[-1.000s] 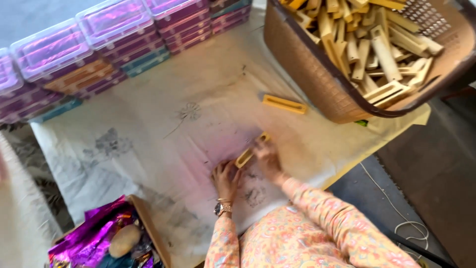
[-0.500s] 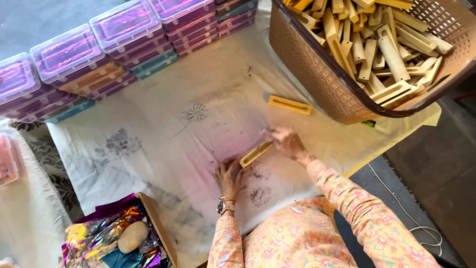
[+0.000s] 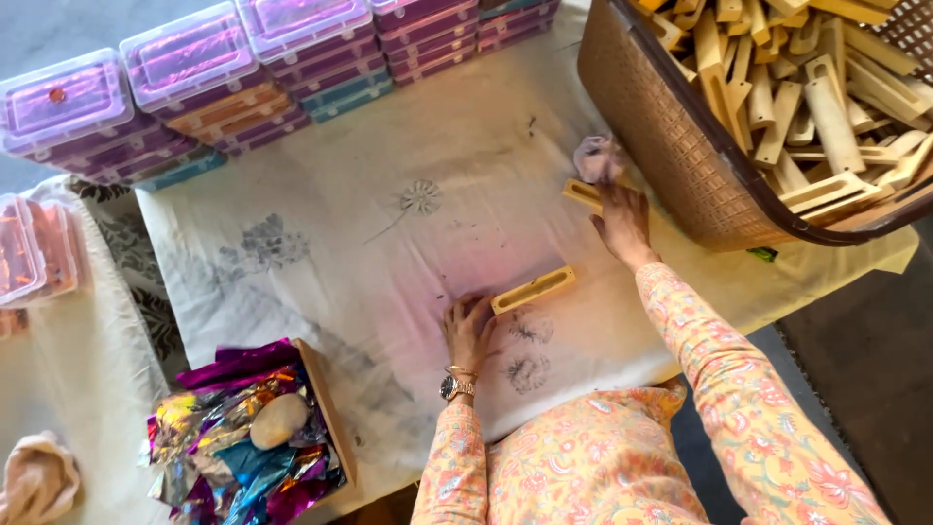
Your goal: Wrapping small rectangular wooden pieces individually into silver and blue foil wrappers.
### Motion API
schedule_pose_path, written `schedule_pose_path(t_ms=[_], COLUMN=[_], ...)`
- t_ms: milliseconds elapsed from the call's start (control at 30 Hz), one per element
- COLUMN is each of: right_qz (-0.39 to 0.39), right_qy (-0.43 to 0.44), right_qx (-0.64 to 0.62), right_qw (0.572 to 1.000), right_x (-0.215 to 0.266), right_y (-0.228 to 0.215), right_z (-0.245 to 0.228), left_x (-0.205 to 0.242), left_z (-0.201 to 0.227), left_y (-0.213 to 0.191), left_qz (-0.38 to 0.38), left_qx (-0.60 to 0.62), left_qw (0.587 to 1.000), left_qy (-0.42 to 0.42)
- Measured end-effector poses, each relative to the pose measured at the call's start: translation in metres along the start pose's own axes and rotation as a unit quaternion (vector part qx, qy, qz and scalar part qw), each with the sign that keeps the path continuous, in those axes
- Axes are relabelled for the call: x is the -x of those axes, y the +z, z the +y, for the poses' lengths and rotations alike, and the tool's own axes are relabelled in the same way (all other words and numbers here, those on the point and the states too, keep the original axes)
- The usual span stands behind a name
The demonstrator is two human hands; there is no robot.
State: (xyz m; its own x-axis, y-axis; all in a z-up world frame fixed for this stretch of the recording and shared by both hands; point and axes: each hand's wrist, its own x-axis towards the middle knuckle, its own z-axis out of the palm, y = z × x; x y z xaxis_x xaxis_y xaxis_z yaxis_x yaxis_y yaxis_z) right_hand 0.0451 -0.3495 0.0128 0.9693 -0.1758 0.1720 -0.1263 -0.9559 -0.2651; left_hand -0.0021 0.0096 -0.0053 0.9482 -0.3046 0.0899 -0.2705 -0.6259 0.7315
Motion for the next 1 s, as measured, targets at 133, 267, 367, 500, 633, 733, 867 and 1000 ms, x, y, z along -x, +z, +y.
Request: schedule_pose_path(t_ms=[133,267,367,500,633,733,867,1000], right_qz=[-0.032,-0.072,-0.184,-0.355,-0.425,-0.413,-0.260,-0.152], right_qy=[0.045,0.016,0.029,-0.029,-0.055,-0.011,-0.086,-0.190], right_qx=[-0.016,-0.199,-0.340,-0.465,-0.483,-0.424,-0.295,-0.185], right_qw=[0.998,0.977,0.922,0.811,0.764,0.806,0.916,0.952], right_x=[0.021,0.039,0.041,0.046,0.042,0.037,0.035,0.040], right_y=[0.008,-0.020,-0.041,-0.018,-0.016,-0.052,-0.059,-0.040], right_z=[-0.014,-0.052,-0.086,-0.099,-0.108,-0.128,-0.129,-0.117], left_x=[0.001,-0.004,-0.011,-0.022,-0.021,-0.019,-0.022,-0.025], left_z=[-0.012,0.010,0.042,0.076,0.052,0.036,0.032,0.033], left_y=[-0.009,-0.038,-0.061,-0.080,-0.063,-0.052,-0.044,-0.036], left_qz=[0.022,0.049,0.091,0.078,0.042,-0.018,-0.001,0.013], left_qx=[0.019,0.039,0.057,0.042,-0.069,-0.063,-0.081,-0.052], left_qw=[0.999,0.998,0.994,0.992,0.978,0.989,0.996,0.998], left_qy=[-0.021,-0.017,-0.022,0.091,0.195,0.135,0.034,0.021])
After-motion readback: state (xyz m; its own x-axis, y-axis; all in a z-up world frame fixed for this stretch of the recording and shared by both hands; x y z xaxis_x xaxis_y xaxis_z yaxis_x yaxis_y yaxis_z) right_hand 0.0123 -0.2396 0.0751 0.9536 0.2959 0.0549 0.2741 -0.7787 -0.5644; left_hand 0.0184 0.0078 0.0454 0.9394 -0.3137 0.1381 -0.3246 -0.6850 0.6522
